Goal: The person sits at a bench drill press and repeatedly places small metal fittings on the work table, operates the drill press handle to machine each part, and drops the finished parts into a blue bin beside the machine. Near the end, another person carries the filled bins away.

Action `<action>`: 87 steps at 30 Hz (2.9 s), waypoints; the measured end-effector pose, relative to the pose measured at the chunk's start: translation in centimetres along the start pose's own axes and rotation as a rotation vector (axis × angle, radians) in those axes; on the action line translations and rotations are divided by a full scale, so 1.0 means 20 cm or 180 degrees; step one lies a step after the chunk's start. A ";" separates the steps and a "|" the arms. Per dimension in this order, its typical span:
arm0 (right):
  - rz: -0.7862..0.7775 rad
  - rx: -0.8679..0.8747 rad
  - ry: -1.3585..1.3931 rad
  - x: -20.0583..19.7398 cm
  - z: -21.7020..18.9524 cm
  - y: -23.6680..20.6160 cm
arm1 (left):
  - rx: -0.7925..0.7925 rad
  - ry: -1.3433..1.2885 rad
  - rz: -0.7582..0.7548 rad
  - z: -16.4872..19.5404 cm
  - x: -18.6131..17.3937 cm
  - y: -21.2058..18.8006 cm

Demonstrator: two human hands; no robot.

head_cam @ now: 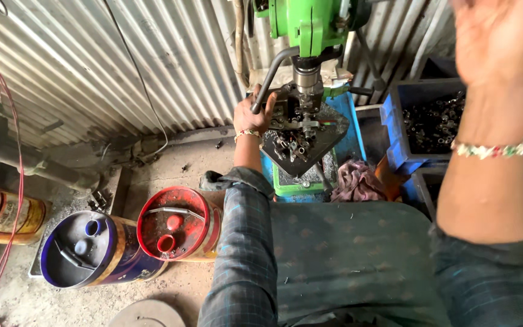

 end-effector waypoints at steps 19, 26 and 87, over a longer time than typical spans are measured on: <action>-0.0296 -0.0629 -0.0269 0.45 -0.04 -0.27 | -0.0220 -0.0107 0.0065 -0.01 0.01 -0.01; -0.0315 -0.0695 -0.0236 0.47 -0.04 -0.28 | -0.0132 -0.0312 0.0220 0.02 0.00 -0.01; -0.0395 -0.0448 0.0113 0.41 0.16 -0.45 | -0.0111 0.0090 0.0171 -0.03 -0.03 0.03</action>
Point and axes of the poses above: each hand's wrist, its own y-axis towards the middle knuckle, its own x-axis out of the palm, z = x × y, the point moved 9 cm from there along y, towards the middle knuckle, and after that the axes turned 12 degrees about -z, right-handed, at the moved point
